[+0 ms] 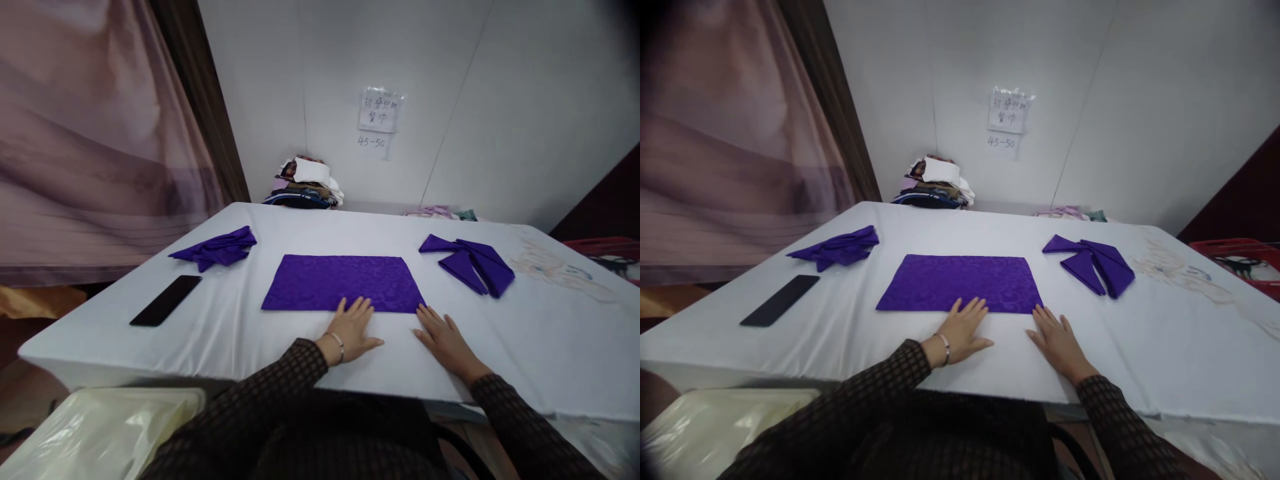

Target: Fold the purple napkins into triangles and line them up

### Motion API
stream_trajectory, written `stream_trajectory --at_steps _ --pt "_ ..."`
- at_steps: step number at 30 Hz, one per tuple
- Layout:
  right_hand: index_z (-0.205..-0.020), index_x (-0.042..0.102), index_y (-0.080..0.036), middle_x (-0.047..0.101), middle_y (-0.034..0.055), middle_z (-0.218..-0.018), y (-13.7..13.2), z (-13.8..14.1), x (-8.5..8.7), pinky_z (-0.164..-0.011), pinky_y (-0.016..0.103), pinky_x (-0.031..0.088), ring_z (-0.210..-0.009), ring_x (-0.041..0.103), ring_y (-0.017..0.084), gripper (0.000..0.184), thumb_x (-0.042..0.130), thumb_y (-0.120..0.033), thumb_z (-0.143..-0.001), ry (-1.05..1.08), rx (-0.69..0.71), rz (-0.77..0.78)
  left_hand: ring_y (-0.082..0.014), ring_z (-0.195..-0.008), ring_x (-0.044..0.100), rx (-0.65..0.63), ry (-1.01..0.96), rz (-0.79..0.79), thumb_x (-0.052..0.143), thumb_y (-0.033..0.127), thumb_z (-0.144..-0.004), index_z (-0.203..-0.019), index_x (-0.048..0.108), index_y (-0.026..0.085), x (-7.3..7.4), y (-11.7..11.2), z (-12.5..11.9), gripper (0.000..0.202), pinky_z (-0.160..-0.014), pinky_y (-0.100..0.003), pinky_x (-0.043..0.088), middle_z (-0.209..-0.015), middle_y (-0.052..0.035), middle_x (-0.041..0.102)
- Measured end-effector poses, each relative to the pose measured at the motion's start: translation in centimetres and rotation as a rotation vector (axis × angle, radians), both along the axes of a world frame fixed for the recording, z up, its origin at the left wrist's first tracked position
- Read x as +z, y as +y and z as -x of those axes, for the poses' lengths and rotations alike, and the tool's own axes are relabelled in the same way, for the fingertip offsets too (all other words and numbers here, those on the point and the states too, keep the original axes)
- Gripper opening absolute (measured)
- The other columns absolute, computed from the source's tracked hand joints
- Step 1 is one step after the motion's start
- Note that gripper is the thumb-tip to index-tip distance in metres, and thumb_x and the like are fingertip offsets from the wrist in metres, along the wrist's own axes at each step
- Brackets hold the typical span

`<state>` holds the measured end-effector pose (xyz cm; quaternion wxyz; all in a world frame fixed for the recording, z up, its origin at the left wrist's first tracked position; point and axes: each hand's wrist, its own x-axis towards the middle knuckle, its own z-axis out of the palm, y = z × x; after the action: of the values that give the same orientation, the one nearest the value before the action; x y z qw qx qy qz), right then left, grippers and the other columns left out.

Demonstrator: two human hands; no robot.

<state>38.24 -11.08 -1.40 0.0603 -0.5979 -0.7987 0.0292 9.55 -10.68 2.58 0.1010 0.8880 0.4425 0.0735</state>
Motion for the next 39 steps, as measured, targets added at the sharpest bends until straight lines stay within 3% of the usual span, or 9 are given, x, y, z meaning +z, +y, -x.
stream_trajectory --at_steps 3,6,11,16,20,25,31,34,39 --pt "-0.139 0.036 -0.021 0.032 0.0094 -0.147 0.0 -0.1 -0.2 -0.106 0.054 0.021 -0.136 0.025 0.025 0.058 0.027 -0.053 -0.091 -0.004 -0.002 -0.003 -0.0255 -0.140 0.012 -0.057 0.019 0.017 0.021 0.070 -0.083 -0.143 0.025 0.016 -0.3 1.1 -2.5 0.081 -0.111 -0.053 0.006 -0.151 -0.0105 0.022" --pt "-0.139 0.036 -0.022 0.032 0.0085 -0.147 0.0 -0.2 -0.4 -0.107 0.053 0.020 -0.136 0.025 0.025 0.058 0.027 -0.053 -0.091 0.004 -0.003 -0.002 -0.0247 -0.140 0.013 -0.031 0.050 0.046 0.021 0.069 -0.084 -0.143 0.024 0.015 -1.4 1.7 -1.3 0.081 -0.112 -0.052 0.007 -0.151 -0.0106 0.022" --pt "-0.139 0.035 -0.021 0.030 0.0076 -0.148 -0.1 -0.4 -0.6 -0.108 0.052 0.019 -0.137 0.023 0.024 0.060 0.026 -0.055 -0.091 0.013 -0.004 0.010 -0.0227 -0.139 0.017 0.092 0.083 0.037 0.024 0.063 -0.087 -0.143 0.025 0.020 -2.5 0.8 7.0 0.071 -0.112 -0.049 0.010 -0.150 -0.0070 0.024" --pt "-0.138 0.038 -0.022 0.032 0.0074 -0.147 -0.1 -0.7 -1.0 -0.107 0.053 0.020 -0.136 0.025 0.025 0.059 0.026 -0.055 -0.090 0.001 0.008 -0.015 -0.0252 -0.139 0.018 0.444 0.194 0.069 0.030 0.055 -0.089 -0.143 0.028 0.018 -2.0 -1.8 17.0 0.065 -0.111 -0.052 0.012 -0.149 -0.0083 0.025" --pt "-0.137 0.039 -0.022 0.034 0.0073 -0.146 0.0 -0.9 -1.4 -0.107 0.053 0.022 -0.136 0.026 0.026 0.059 0.028 -0.055 -0.089 -0.004 0.012 -0.036 -0.0244 -0.139 0.015 0.602 0.226 0.104 0.030 0.051 -0.090 -0.143 0.027 0.018 -1.4 -3.0 20.4 0.062 -0.111 -0.053 0.012 -0.150 -0.0066 0.023" --pt "-0.138 0.038 -0.021 0.031 0.0084 -0.147 0.2 -1.2 -1.3 -0.107 0.054 0.021 -0.136 0.024 0.026 0.061 0.025 -0.056 -0.089 -0.015 0.008 0.018 -0.0268 -0.139 0.017 0.661 0.206 0.039 0.032 0.057 -0.088 -0.139 0.034 0.016 -0.2 -1.9 18.2 0.066 -0.110 -0.056 0.010 -0.148 -0.0101 0.028" --pt "-0.138 0.038 -0.018 0.030 0.0103 -0.147 1.5 0.3 1.5 -0.107 0.056 0.018 -0.138 0.018 0.027 0.064 0.025 -0.058 -0.089 -0.049 -0.010 0.099 -0.0258 -0.139 0.018 0.441 0.136 -0.085 0.030 0.061 -0.087 -0.139 0.036 0.019 1.0 1.3 13.8 0.066 -0.111 -0.054 0.008 -0.148 -0.0086 0.029" --pt "-0.139 0.036 -0.019 0.028 0.0101 -0.148 3.0 3.9 3.5 -0.109 0.055 0.011 -0.138 0.017 0.027 0.066 0.025 -0.059 -0.089 -0.028 0.044 0.067 -0.0258 -0.139 0.017 0.396 0.127 -0.046 0.028 0.057 -0.089 -0.139 0.034 0.019 1.1 4.3 12.5 0.063 -0.110 -0.055 0.010 -0.149 -0.0085 0.027" --pt "-0.141 0.032 -0.017 0.026 0.0111 -0.149 7.0 13.8 5.4 -0.109 0.054 0.008 -0.138 0.015 0.026 0.067 0.024 -0.059 -0.090 0.071 0.277 0.148 -0.0266 -0.139 0.018 0.449 0.133 0.029 0.025 0.051 -0.091 -0.139 0.033 0.019 0.6 9.8 11.6 0.058 -0.109 -0.057 0.012 -0.151 -0.0091 0.023"
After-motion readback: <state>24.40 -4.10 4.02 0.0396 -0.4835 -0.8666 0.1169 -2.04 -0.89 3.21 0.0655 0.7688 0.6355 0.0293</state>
